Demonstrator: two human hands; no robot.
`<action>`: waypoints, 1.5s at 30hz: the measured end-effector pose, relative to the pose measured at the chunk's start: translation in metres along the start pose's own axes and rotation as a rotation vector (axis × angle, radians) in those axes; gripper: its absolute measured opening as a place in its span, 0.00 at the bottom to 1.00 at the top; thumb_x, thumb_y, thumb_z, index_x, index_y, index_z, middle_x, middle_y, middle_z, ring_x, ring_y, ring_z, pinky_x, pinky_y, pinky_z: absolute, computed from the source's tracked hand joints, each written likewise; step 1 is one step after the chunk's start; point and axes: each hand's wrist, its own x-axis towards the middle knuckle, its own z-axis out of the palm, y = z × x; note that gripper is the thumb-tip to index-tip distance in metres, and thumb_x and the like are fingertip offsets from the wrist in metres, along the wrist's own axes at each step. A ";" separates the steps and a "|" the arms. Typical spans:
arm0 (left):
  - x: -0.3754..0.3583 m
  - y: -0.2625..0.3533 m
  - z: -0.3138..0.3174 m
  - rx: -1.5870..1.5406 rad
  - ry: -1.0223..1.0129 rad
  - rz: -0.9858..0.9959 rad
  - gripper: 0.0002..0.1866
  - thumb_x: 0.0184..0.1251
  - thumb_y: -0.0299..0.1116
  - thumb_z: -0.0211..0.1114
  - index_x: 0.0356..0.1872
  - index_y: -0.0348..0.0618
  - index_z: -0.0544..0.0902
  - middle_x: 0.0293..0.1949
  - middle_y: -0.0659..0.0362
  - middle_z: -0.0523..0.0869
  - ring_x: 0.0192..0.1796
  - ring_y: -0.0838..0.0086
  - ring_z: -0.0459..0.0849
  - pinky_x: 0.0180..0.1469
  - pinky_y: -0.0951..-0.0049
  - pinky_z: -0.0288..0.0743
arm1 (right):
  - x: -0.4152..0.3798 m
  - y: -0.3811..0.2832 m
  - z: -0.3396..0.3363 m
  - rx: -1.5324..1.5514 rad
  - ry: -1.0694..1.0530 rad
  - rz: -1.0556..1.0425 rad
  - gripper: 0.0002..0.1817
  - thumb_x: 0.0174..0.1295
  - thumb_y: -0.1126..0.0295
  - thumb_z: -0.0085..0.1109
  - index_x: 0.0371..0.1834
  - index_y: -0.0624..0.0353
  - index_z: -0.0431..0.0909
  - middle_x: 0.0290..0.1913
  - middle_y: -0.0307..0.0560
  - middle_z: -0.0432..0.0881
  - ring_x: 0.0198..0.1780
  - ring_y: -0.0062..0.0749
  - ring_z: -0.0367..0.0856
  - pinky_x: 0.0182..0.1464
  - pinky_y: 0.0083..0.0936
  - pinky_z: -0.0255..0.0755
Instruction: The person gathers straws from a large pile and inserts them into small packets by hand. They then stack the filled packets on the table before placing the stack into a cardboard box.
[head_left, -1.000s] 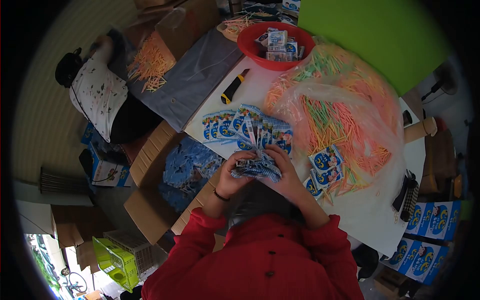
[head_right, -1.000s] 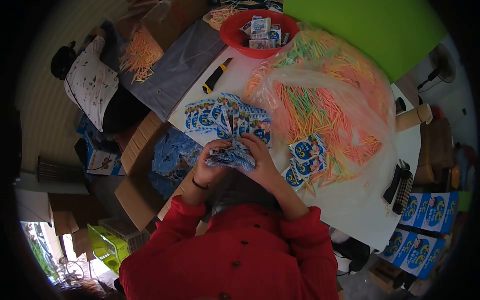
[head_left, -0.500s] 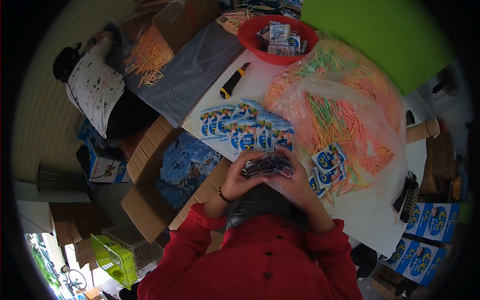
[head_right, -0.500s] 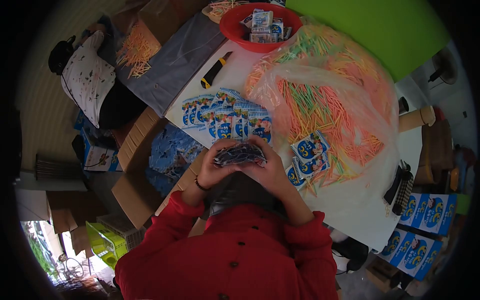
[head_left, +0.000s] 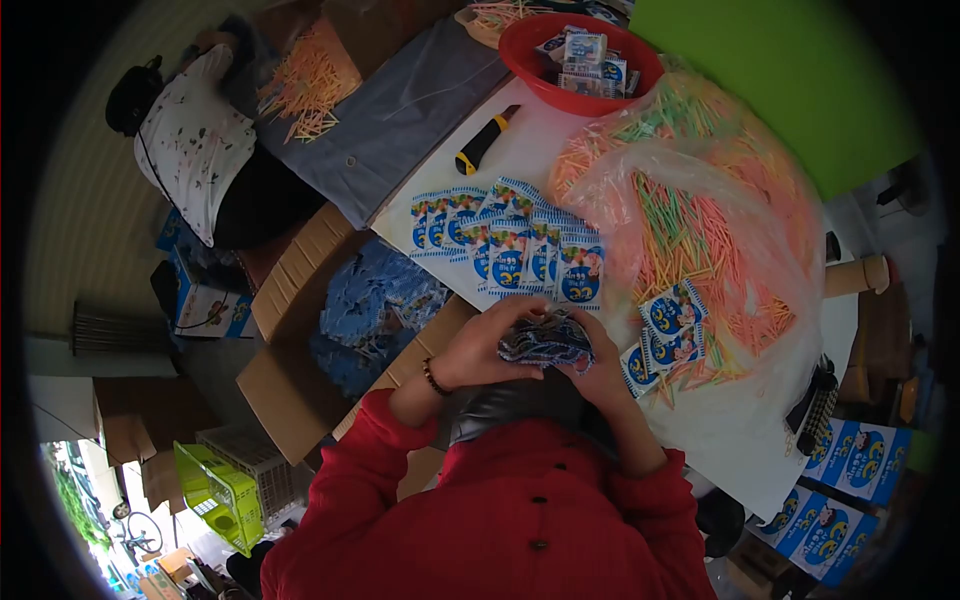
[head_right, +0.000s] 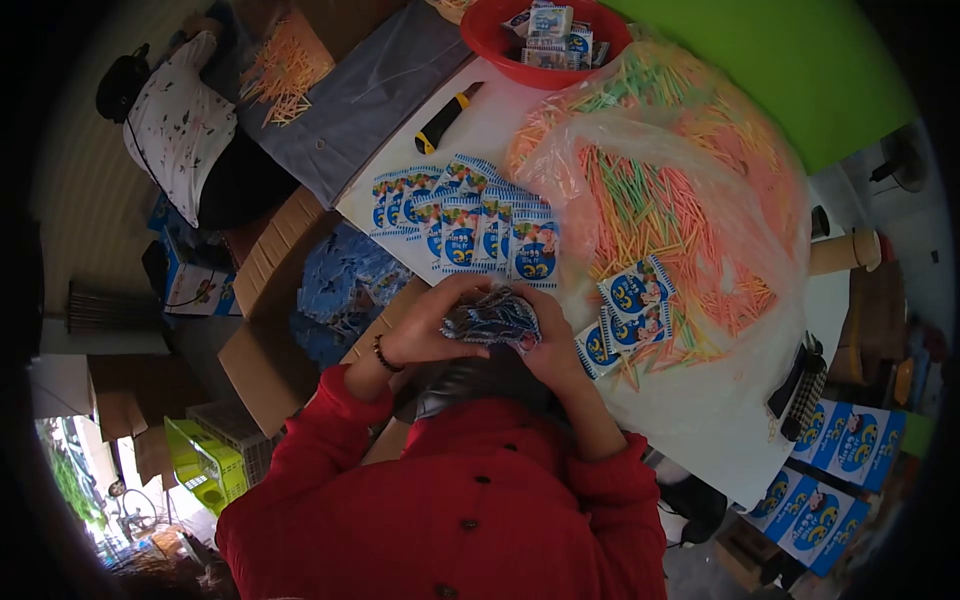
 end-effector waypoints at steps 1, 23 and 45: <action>0.004 0.011 -0.002 0.001 0.011 -0.008 0.43 0.44 0.36 0.81 0.64 0.42 0.70 0.60 0.52 0.74 0.61 0.61 0.76 0.59 0.64 0.73 | -0.001 0.000 -0.001 0.003 -0.013 -0.002 0.42 0.49 0.75 0.73 0.68 0.59 0.62 0.62 0.53 0.74 0.64 0.40 0.74 0.63 0.31 0.68; -0.197 -0.071 -0.103 0.351 0.888 -0.706 0.22 0.54 0.34 0.76 0.48 0.35 0.83 0.47 0.50 0.86 0.49 0.61 0.86 0.52 0.68 0.79 | 0.004 -0.008 0.005 0.183 0.046 -0.239 0.36 0.61 0.70 0.54 0.73 0.63 0.52 0.72 0.59 0.60 0.67 0.49 0.68 0.69 0.44 0.59; -0.176 -0.122 -0.075 1.125 0.352 -0.950 0.42 0.49 0.57 0.72 0.63 0.45 0.70 0.67 0.48 0.65 0.64 0.51 0.67 0.61 0.50 0.64 | 0.008 -0.014 0.000 0.088 0.175 -0.105 0.18 0.62 0.79 0.51 0.57 0.66 0.70 0.52 0.54 0.75 0.47 0.37 0.78 0.52 0.28 0.71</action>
